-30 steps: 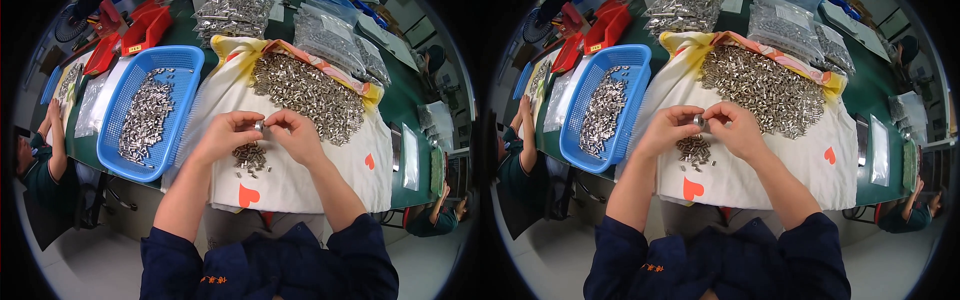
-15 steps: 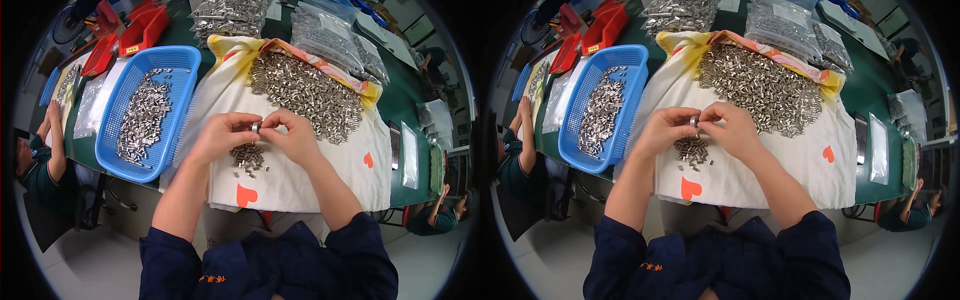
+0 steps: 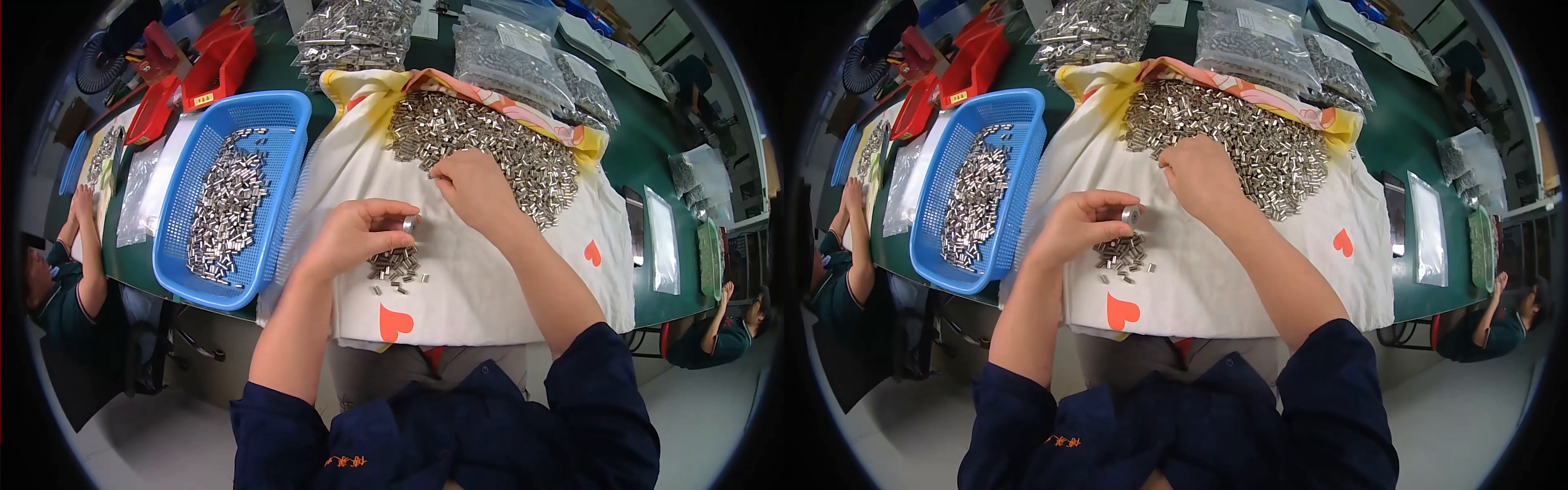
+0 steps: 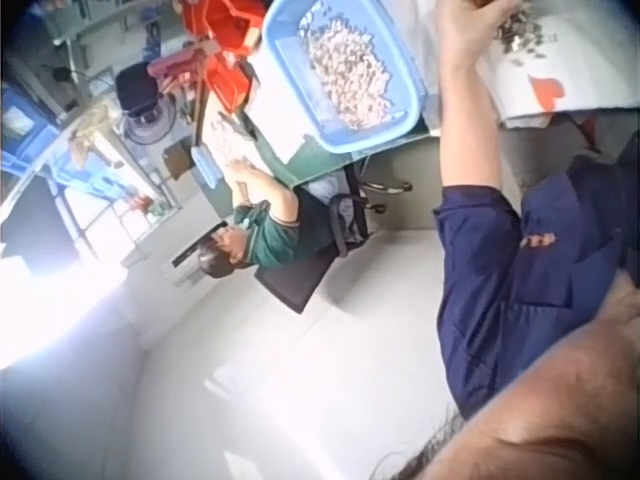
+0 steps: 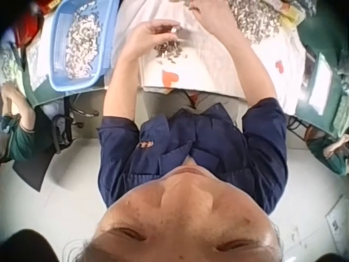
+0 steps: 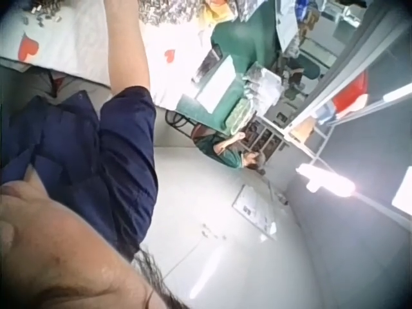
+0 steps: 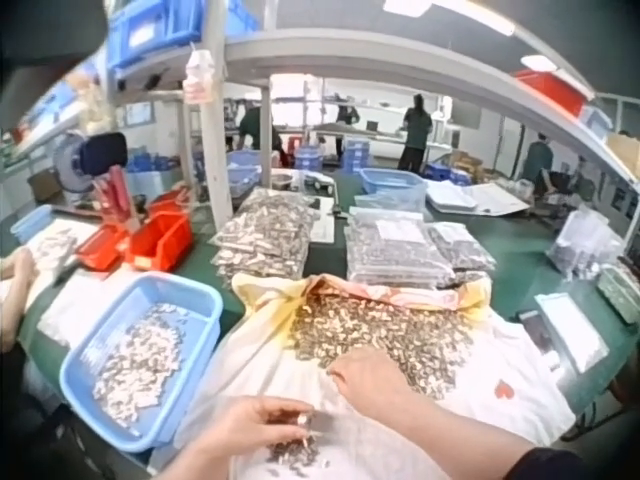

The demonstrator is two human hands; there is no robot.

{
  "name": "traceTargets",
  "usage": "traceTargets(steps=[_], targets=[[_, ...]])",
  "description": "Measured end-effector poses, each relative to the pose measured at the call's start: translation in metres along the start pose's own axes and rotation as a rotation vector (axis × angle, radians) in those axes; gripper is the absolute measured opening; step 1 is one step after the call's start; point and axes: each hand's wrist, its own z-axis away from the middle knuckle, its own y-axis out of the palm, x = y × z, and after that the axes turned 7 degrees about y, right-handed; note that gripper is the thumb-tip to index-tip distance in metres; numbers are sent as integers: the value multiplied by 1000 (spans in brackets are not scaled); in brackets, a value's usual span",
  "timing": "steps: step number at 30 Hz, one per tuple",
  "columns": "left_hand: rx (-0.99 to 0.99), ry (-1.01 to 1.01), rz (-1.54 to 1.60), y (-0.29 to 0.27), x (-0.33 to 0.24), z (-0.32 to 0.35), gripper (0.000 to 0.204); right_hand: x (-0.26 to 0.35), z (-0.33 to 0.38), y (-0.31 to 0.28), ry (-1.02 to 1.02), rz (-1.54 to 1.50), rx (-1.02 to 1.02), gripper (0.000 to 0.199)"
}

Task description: Inspecting and sorting small metal hardware components at a manufacturing workbench.

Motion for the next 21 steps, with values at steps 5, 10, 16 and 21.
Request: traceTargets(steps=[5, 10, 16, 21], targets=[[12, -5, -51, 0, -1, -1, 32, -2, 12, 4, -80, 115, -33, 9], [-27, 21, 75, -5, 4, -2, 34, 17, 18, -6, -34, -92, -149, 10], [-69, 15, 151, -6, 0, -4, 37, 39, 33, -4, 296, -873, 127, 11], [-73, 10, 122, -6, 3, -4, 37, 42, 39, 7, 16, -555, -217, 5]])
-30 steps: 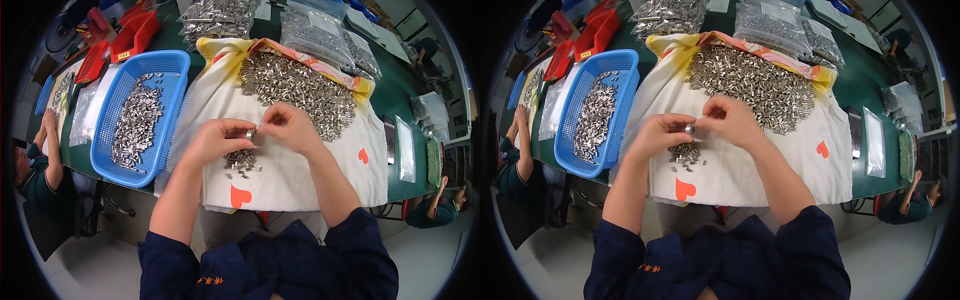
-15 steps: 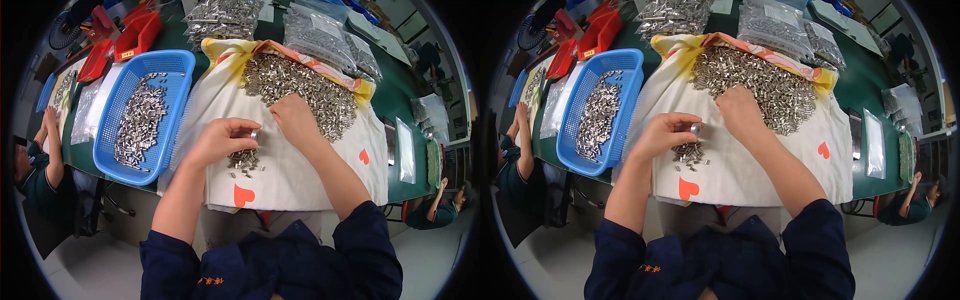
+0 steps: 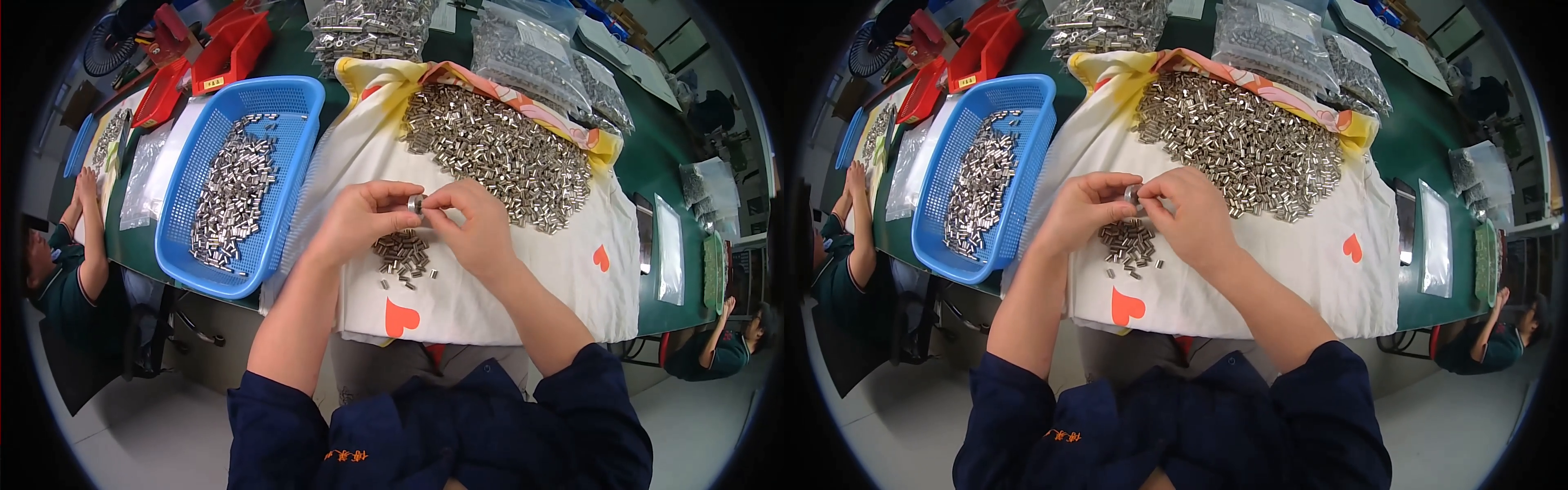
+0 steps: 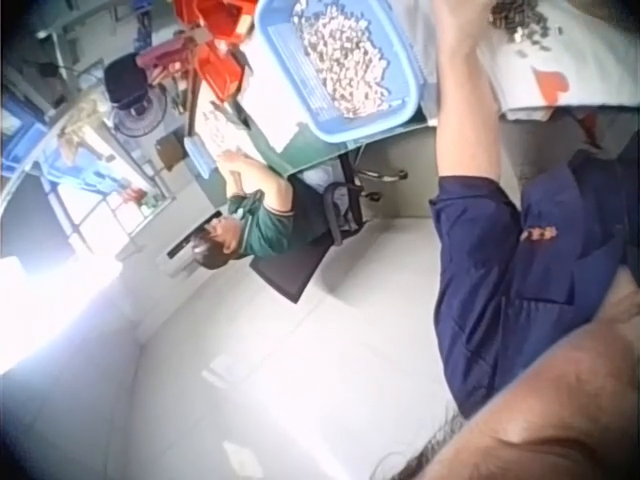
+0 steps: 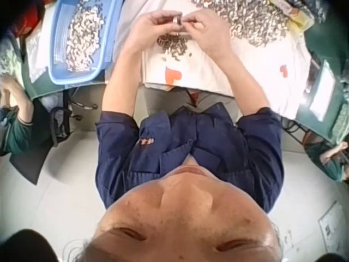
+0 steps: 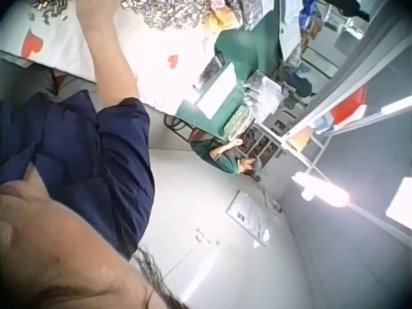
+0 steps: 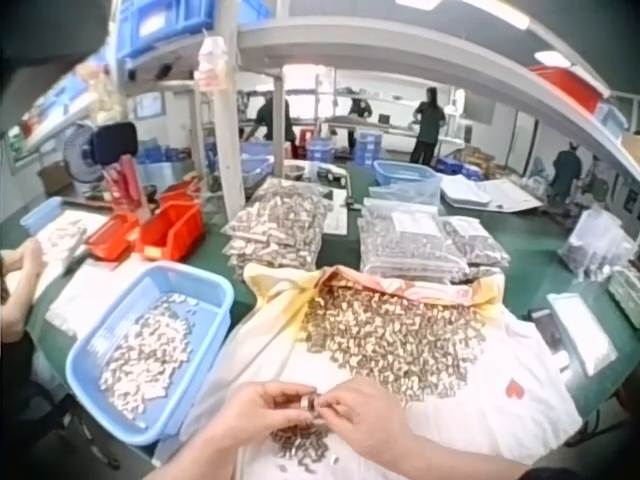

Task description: Inspecting and sorting small metal hardware components at a manufacturing workbench.

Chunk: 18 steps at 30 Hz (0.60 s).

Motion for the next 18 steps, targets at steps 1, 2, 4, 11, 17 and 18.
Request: traceTargets(steps=[1, 2, 4, 11, 17, 18], targets=[[4, 9, -60, 0, 1, 0, 36, 0, 0, 2, 0, 0, 0, 5], [4, 9, -59, 1, 0, 0, 36, 1, 0, 4, -59, 21, -41, 5], [-35, 31, 10, 1, 0, 2, 35, 2, 1, 7, -117, 42, -80, 6], [-44, 39, 37, 0, -1, 2, 35, 4, 2, 8, -40, 15, -57, 6], [24, -15, -36, 2, -2, 2, 34, 0, -5, -7, 390, -280, 231, 12], [13, 4, -85, 1, -2, 2, 34, -1, -6, -6, 373, -241, 223, 13]])
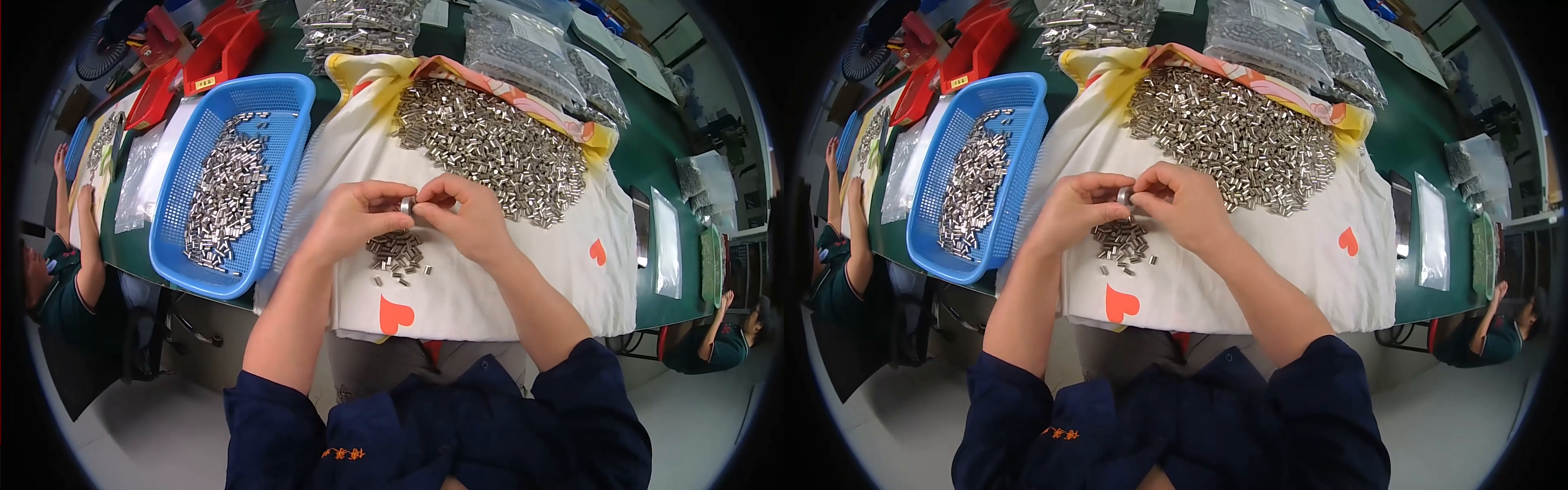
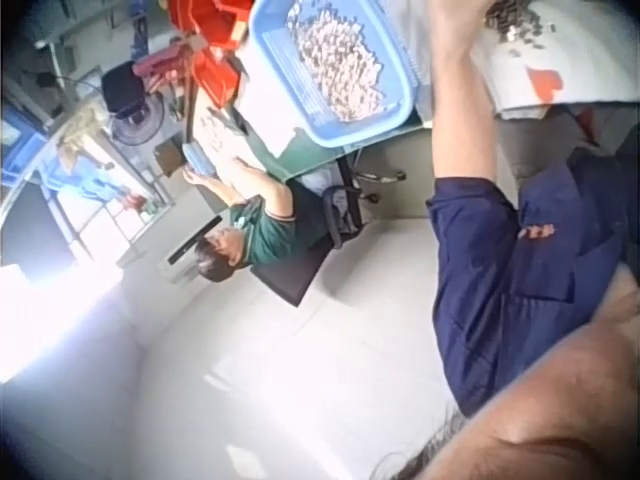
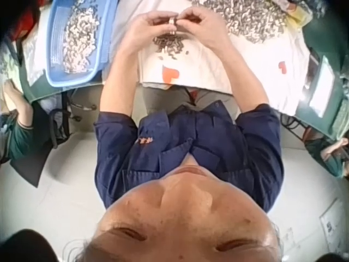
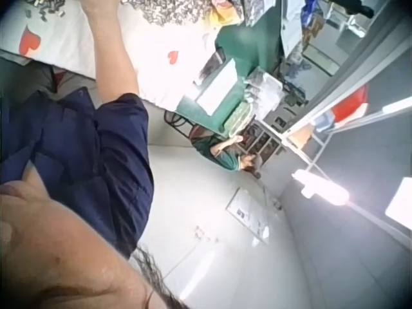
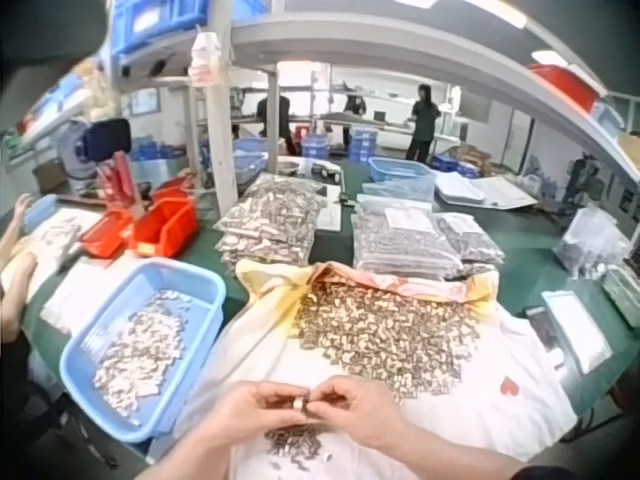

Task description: Inspecting and sorting small metal hardware components at a manufacturing workbench.

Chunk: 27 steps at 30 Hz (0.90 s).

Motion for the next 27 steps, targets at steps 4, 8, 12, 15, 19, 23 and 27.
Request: traceTargets(steps=[4, 8, 12, 15, 19, 23, 27], targets=[[50, -49, -14, 1, 1, 4, 34, -4, -11, -21, -62, 219, -111, 13], [128, -57, -153, 3, -5, 4, 37, -7, -39, -33, -247, 608, -238, 9], [113, -32, -119, 3, -4, 4, 33, -22, -54, -26, -478, 801, -191, 8], [109, -24, -128, 3, -4, 4, 33, -29, -54, -25, -521, 843, -150, 6], [94, -8, -124, 2, -1, 5, 32, -24, -54, -26, -538, 808, -115, 5], [93, -33, -48, 1, 1, 2, 33, -17, -57, -24, -501, 996, -28, 4], [84, -19, -44, 3, -1, 2, 32, -19, -57, -25, -527, 1033, -61, 4]])
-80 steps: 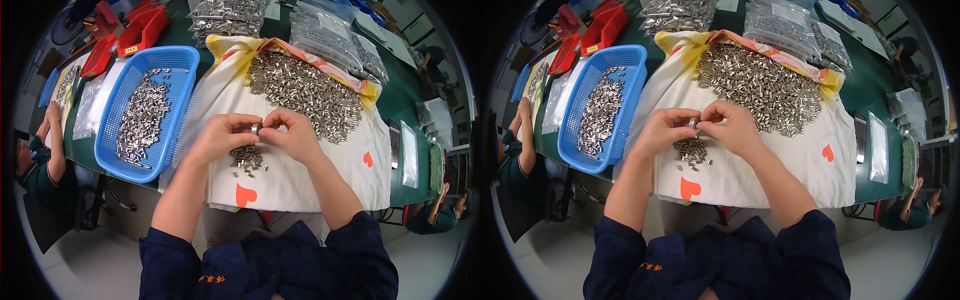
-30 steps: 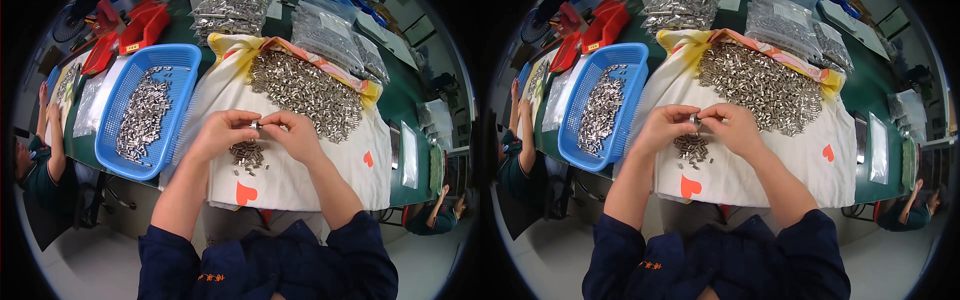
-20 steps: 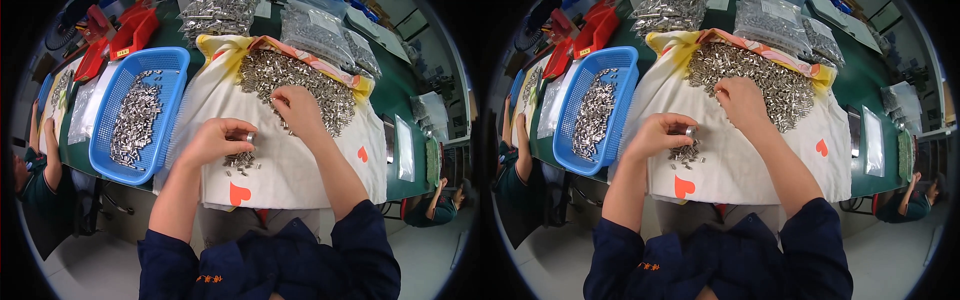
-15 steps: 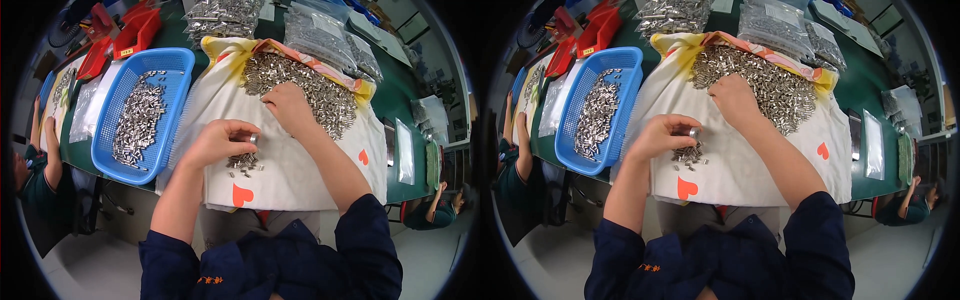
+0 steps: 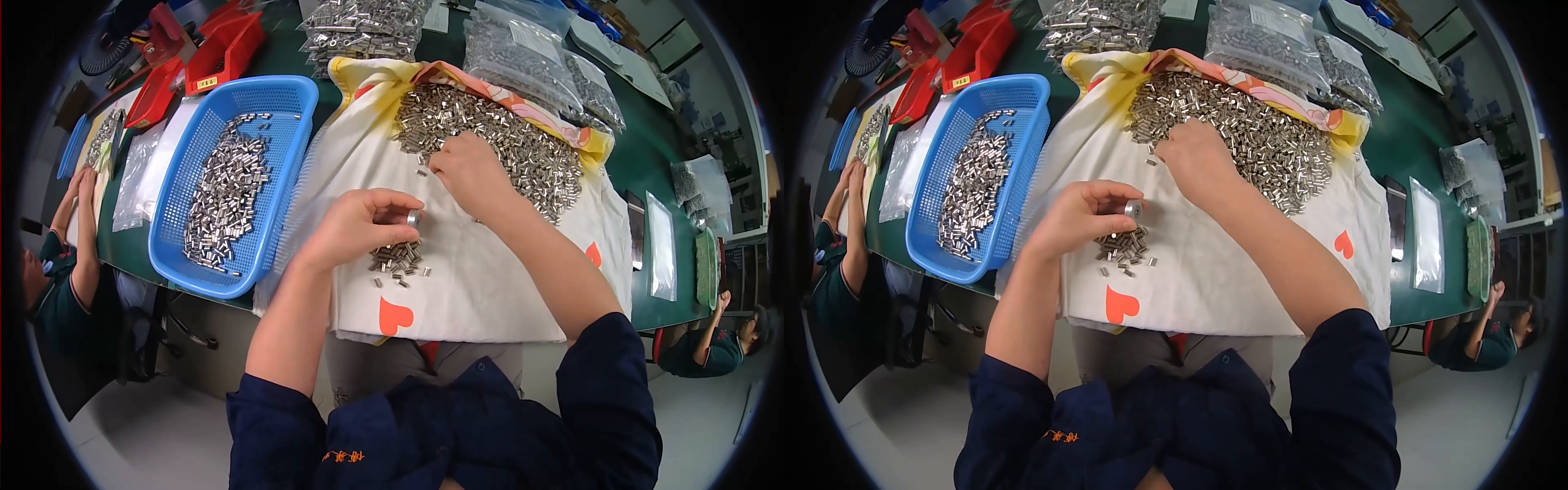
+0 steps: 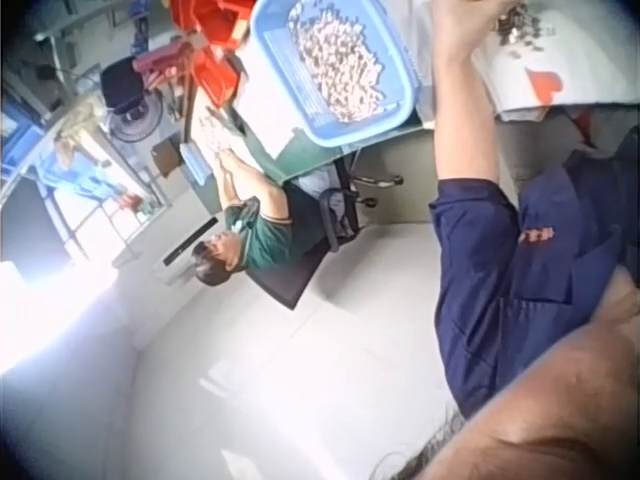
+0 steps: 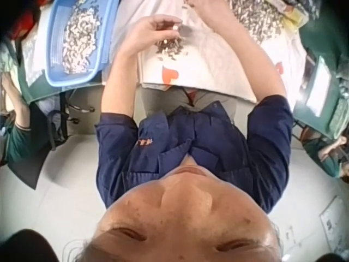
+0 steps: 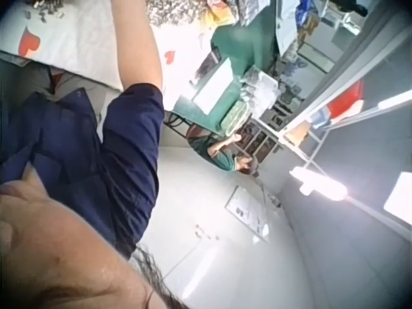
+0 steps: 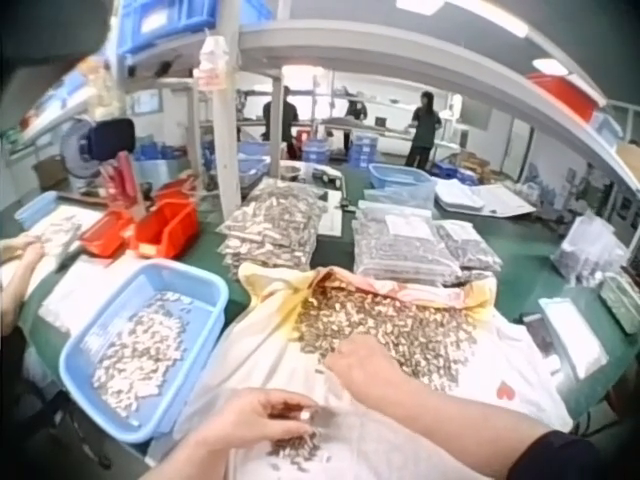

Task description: Inspecting and sorting small metal hardware components at a manufacturing workbench.

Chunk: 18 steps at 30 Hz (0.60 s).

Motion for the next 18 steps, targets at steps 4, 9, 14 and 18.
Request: traceTargets(steps=[4, 9, 14, 18], targets=[[0, -22, -29, -1, 1, 1, 32, 9, 2, -6, 25, 2, -22, 5], [10, -10, 63, -1, 0, 0, 32, 22, 1, 3, 28, -49, -64, 8], [-52, 6, 106, -3, 0, -5, 36, 36, 18, -17, 274, -361, -136, 7], [-110, 76, 240, -6, 6, -1, 35, 55, 35, -25, 533, -981, -9, 11]])
